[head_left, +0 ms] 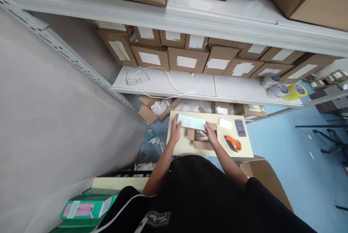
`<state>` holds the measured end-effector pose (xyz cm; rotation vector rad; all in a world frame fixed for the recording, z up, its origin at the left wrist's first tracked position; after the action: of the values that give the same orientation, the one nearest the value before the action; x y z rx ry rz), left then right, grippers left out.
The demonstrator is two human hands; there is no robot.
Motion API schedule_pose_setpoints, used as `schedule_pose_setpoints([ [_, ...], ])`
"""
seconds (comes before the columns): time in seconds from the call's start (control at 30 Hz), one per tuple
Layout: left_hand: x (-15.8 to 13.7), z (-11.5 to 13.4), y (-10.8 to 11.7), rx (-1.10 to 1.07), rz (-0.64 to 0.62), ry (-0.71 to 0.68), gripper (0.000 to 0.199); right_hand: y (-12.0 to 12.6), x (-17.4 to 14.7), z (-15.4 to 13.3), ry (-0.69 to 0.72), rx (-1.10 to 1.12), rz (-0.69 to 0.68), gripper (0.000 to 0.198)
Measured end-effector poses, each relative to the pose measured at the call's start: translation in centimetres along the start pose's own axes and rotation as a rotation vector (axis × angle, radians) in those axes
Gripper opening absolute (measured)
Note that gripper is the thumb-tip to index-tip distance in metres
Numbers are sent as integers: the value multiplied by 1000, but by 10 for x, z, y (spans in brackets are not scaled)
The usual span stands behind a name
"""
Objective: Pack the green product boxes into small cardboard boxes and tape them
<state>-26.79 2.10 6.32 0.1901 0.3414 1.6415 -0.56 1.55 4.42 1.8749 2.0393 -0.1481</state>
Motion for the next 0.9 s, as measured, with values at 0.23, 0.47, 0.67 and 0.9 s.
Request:
schedule_pose_setpoints([
  [0.23, -38, -6, -115, 8, -294, 53, 64, 84, -39, 24, 11, -94, 226, 73],
  [0.47, -39, -49, -140, 273, -390, 51, 77, 94, -37, 86, -85, -269, 307, 95],
  [0.67, -42, -57, -155, 347, -448, 11, 82, 90, -39, 106, -109, -245, 238, 82],
  [0.9, -34, -51, -145, 403, -394, 36, 69, 81, -39, 115, -221, -344, 124, 76],
])
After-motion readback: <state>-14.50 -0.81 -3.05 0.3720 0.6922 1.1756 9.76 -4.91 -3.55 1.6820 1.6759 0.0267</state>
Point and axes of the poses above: each hand's wrist, its own x-axis towards the middle knuckle, its own y-axis out of the back of the hand, z = x × y, the point moved 6 cm from there along x, towards the middle knuckle, and after that the axes turned 5 degrees about -z, right-handed, at the moved point
